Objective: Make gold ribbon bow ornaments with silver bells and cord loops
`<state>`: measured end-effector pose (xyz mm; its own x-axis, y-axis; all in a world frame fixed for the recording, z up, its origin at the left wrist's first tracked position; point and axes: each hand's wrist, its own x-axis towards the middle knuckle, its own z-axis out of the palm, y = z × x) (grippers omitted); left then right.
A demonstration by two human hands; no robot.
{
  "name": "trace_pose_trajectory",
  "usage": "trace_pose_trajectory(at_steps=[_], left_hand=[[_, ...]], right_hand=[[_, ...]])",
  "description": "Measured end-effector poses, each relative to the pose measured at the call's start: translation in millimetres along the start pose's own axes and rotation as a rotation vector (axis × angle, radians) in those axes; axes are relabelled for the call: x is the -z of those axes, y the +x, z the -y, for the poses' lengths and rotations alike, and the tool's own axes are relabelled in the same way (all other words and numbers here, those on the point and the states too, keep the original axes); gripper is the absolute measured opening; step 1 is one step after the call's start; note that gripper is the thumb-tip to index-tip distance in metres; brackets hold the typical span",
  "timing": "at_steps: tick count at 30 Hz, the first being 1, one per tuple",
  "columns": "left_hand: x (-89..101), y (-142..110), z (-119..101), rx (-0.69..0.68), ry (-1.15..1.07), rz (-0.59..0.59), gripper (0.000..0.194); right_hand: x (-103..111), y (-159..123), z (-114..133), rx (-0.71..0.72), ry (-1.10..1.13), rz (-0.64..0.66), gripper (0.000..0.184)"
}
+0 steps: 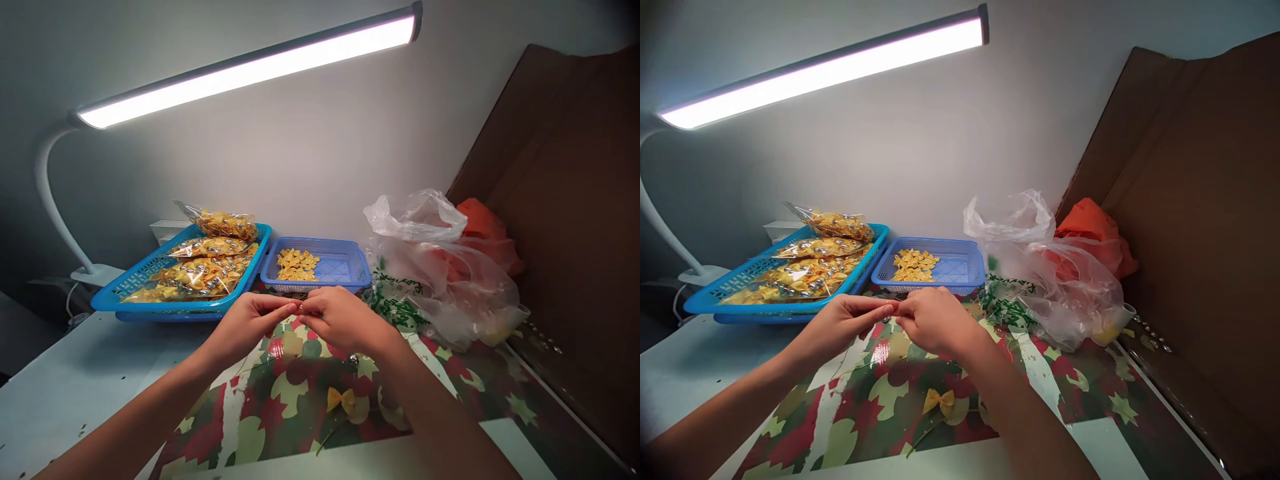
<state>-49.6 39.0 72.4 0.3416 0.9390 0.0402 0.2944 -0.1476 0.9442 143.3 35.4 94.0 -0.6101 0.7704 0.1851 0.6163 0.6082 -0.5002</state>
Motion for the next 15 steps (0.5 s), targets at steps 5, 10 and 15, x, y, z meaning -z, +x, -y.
trace_pose_trajectory(at_steps=[5,10,15], left_hand=[[-1.3,3.0,5.6,0.008,-0.008,0.031,0.043],[-3.3,3.3,8.8,-0.020,0.079,0.050,0.038],[-7.9,-2.0,5.7,-0.072,0.147,0.169,0.033]], right_hand=[[-4.4,0.6,-1.2,0.011,-0.027,0.085,0.035],[0.9,0.0,-2.0,0.025,-0.001,0.058,0.029],[4.7,-1.7,-0.8,0.039,-0.004,0.010,0.033]])
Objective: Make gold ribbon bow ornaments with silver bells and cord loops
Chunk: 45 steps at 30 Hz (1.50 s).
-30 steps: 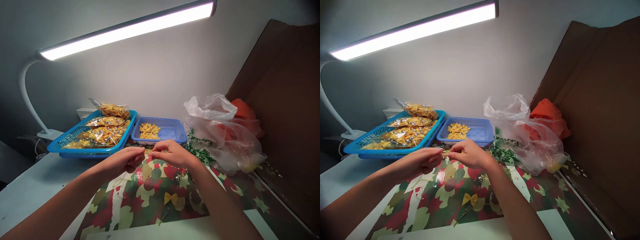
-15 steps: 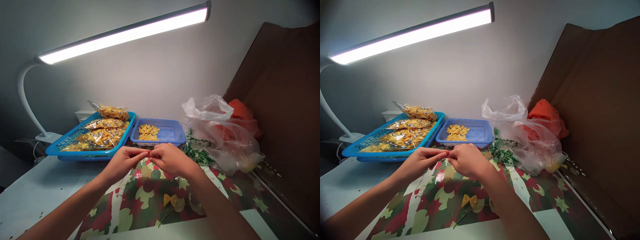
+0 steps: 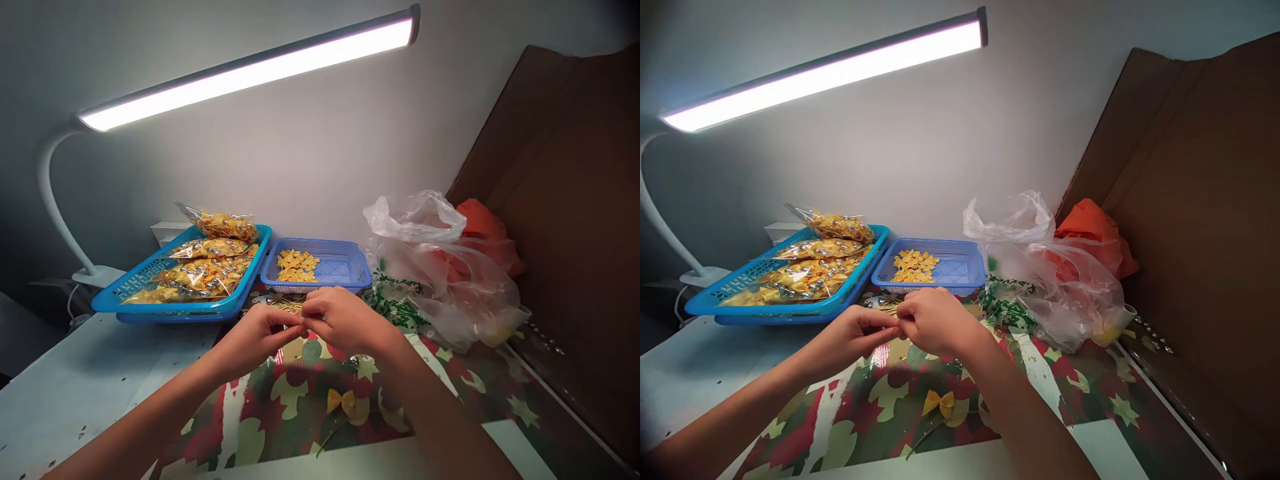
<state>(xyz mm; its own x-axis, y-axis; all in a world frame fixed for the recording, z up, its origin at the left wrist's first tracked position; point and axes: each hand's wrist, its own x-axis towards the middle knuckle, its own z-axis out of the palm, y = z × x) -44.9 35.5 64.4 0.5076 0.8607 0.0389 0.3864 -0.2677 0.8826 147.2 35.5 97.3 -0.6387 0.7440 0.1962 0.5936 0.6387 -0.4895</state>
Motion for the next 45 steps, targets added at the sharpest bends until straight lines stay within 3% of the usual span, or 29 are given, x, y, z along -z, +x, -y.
trace_pose_trajectory(at_steps=[11,17,25,36,40,45], left_hand=[[6.4,2.0,0.6,0.068,-0.164,0.128,0.034],[3.5,5.2,2.8,0.083,-0.354,-0.097,0.029],[-0.9,6.1,3.2,0.084,-0.372,-0.195,0.031],[-6.8,2.9,7.8,-0.020,-0.249,-0.508,0.032],[-6.8,-0.9,7.5,-0.152,-0.081,-0.589,0.032],[-8.2,-4.5,9.2,-0.328,0.029,-0.625,0.035]], right_hand=[[-2.6,2.6,-5.6,-0.042,0.103,-0.059,0.030],[-2.5,5.1,-16.7,-0.142,0.557,-0.023,0.016],[-20.5,13.1,-25.8,-0.124,0.932,0.063,0.025],[-21.2,11.0,-12.8,-0.133,0.663,-0.044,0.016],[-19.1,9.5,0.3,-0.159,0.554,-0.096,0.015],[-23.3,8.7,14.0,-0.311,0.535,-0.134,0.016]])
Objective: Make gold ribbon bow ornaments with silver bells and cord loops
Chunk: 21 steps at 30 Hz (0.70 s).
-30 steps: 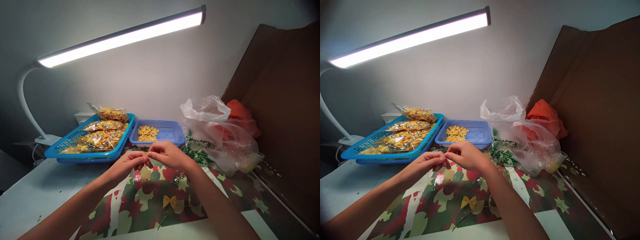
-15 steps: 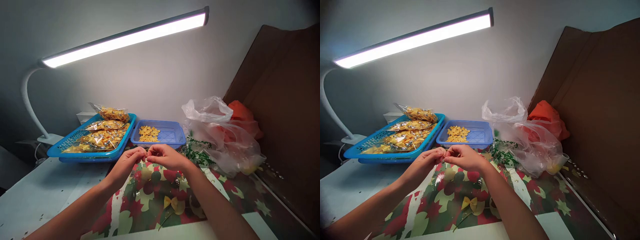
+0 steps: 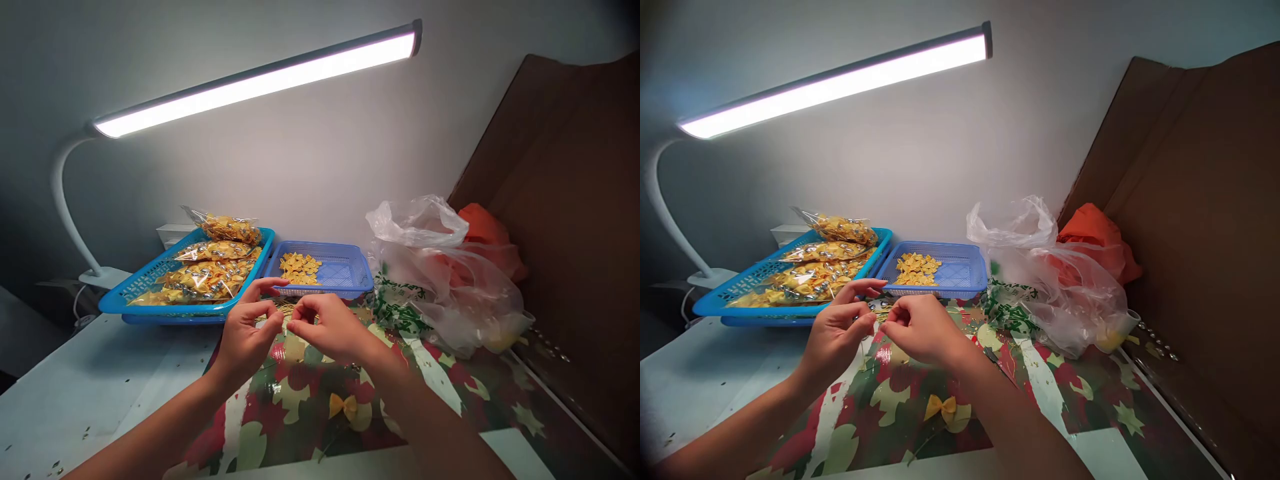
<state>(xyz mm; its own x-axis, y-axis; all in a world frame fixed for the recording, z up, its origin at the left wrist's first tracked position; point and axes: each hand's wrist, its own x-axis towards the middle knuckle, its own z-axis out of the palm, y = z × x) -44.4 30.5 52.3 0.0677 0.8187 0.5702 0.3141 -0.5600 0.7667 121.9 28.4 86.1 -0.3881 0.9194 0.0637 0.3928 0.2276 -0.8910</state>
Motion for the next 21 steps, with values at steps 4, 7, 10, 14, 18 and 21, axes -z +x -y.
trace_pose_trajectory(at_steps=[4,7,10,14,18,21], left_hand=[[1.3,-2.0,1.4,-0.103,0.029,0.020,0.034],[2.8,-1.8,1.3,-0.156,0.026,0.053,0.033],[3.5,0.1,-0.3,-0.141,-0.020,0.068,0.032],[2.3,4.6,-2.2,0.044,-0.133,0.088,0.030],[-0.7,8.4,-3.4,0.335,-0.350,0.167,0.030],[-2.3,8.7,-6.4,0.507,-0.482,0.214,0.029]], right_hand=[[-6.7,-0.7,0.7,-0.132,0.091,-0.001,0.018],[-7.3,-0.8,0.2,-0.152,0.151,0.036,0.022],[-5.0,-1.3,-0.2,-0.166,0.196,0.039,0.023],[1.6,-3.2,2.6,-0.137,0.205,0.015,0.021],[10.2,-6.9,8.4,-0.060,0.098,-0.078,0.015],[14.7,-9.0,11.2,-0.038,0.035,-0.120,0.011]])
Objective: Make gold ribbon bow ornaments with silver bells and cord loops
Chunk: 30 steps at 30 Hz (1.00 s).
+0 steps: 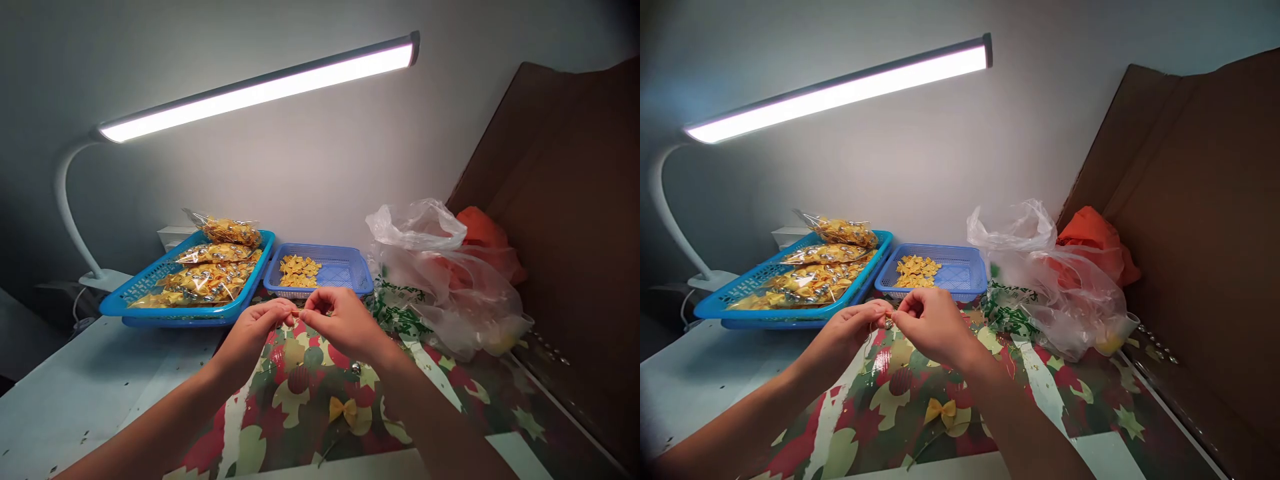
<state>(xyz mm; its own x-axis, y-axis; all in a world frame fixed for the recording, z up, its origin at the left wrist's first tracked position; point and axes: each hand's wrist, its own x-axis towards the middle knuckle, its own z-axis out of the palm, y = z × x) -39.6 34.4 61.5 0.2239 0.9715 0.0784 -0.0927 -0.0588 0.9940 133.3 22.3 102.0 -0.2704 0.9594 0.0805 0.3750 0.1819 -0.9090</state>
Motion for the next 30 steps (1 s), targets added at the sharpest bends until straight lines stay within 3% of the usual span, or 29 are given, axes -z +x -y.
trace_pose_trajectory(at_steps=[5,9,16,23,30], left_hand=[[-3.4,-3.3,-3.8,0.122,-0.036,0.037,0.023],[-4.1,-3.4,-4.3,0.093,-0.016,-0.003,0.025],[-1.6,-4.0,-1.6,0.011,0.185,-0.166,0.029],[-4.5,-4.3,-2.9,0.013,0.142,-0.191,0.019],[-4.6,-4.8,-9.5,0.054,0.125,-0.105,0.026]], right_hand=[[-1.7,-0.8,0.1,0.021,-0.069,-0.054,0.011],[-11.2,-0.2,-3.0,0.038,-0.172,-0.146,0.013],[-26.3,4.8,-13.5,0.261,-0.217,-0.292,0.017],[-33.9,5.6,-18.8,0.508,-0.169,-0.388,0.023],[-31.7,7.0,-16.2,0.262,0.236,-0.210,0.020]])
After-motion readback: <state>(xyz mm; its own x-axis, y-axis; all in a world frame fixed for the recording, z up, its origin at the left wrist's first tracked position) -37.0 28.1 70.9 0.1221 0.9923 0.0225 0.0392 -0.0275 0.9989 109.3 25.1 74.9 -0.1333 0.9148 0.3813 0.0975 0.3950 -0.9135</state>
